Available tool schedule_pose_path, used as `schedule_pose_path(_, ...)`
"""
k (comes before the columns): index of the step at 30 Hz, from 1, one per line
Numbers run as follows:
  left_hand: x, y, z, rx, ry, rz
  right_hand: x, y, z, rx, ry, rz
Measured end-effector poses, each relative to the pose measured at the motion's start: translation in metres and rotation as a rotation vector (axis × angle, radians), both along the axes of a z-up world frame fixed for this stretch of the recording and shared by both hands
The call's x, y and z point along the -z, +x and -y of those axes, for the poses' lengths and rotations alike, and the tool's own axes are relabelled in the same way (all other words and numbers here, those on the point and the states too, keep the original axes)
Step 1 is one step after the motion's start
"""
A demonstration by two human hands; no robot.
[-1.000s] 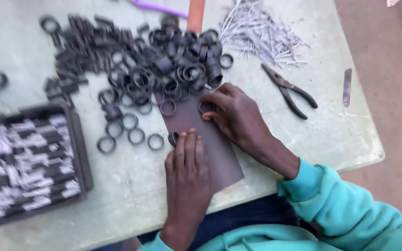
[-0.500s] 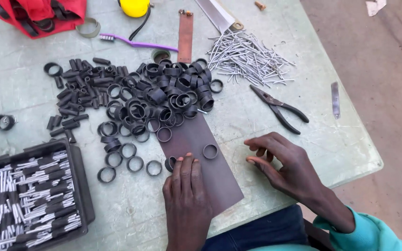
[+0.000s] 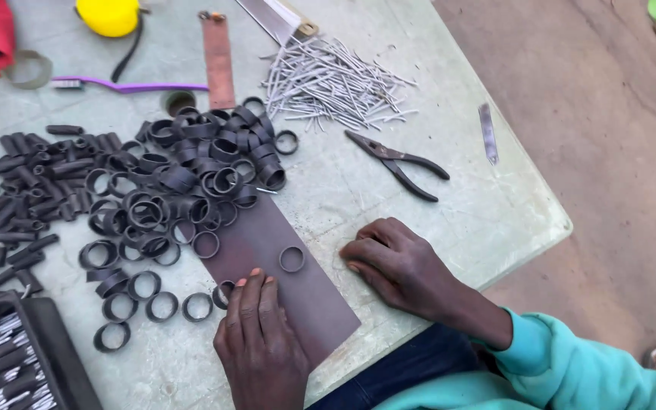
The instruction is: Sanding and cleaning the edges of small black rings using sandpaper and a small metal tool on a workshop table.
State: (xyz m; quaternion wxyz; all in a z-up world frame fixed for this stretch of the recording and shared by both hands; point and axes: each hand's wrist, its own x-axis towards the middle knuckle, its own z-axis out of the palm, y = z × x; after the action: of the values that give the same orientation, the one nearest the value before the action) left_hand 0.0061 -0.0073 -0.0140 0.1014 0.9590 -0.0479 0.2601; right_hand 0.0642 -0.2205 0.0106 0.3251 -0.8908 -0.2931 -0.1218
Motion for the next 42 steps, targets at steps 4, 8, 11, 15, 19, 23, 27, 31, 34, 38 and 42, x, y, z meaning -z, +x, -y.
schedule_pose_path(4,0.007,-0.002,-0.001,0.01,-0.002,0.024,-0.001,-0.004,0.001,-0.002,0.008,-0.006)
schedule_pose_path(8,-0.002,-0.001,-0.002,0.026,-0.134,0.025,-0.005,-0.002,-0.001,-0.014,0.008,-0.002)
schedule_pose_path(11,-0.008,0.001,-0.006,0.064,-0.35,0.051,-0.003,0.002,0.015,-0.014,0.105,-0.106)
schedule_pose_path(15,-0.018,0.002,-0.015,0.104,-0.499,0.096,-0.028,0.024,0.086,0.488,0.087,-0.032)
schedule_pose_path(19,-0.029,-0.004,-0.016,0.106,-0.512,0.085,-0.027,0.066,0.15,0.641,-0.224,0.1)
schedule_pose_path(23,-0.041,0.005,-0.008,0.155,-0.488,0.078,0.002,0.081,0.179,0.81,-0.22,-0.186)
schedule_pose_path(27,-0.05,0.018,0.002,0.143,-0.462,-0.188,0.034,0.086,0.226,0.765,0.151,-0.298)
schedule_pose_path(31,-0.035,0.032,0.012,0.102,-0.397,-0.215,0.024,0.079,0.223,0.761,0.238,-0.335)
schedule_pose_path(34,-0.039,0.033,0.007,0.183,-0.381,-0.171,0.027,0.081,0.228,0.821,0.151,-0.338)
schedule_pose_path(38,-0.059,0.022,-0.008,0.276,-0.58,-0.122,0.074,0.09,0.295,0.688,0.229,-0.262)
schedule_pose_path(42,-0.065,0.021,-0.023,0.341,-0.808,-0.125,0.002,0.045,0.199,0.396,0.339,-0.425)
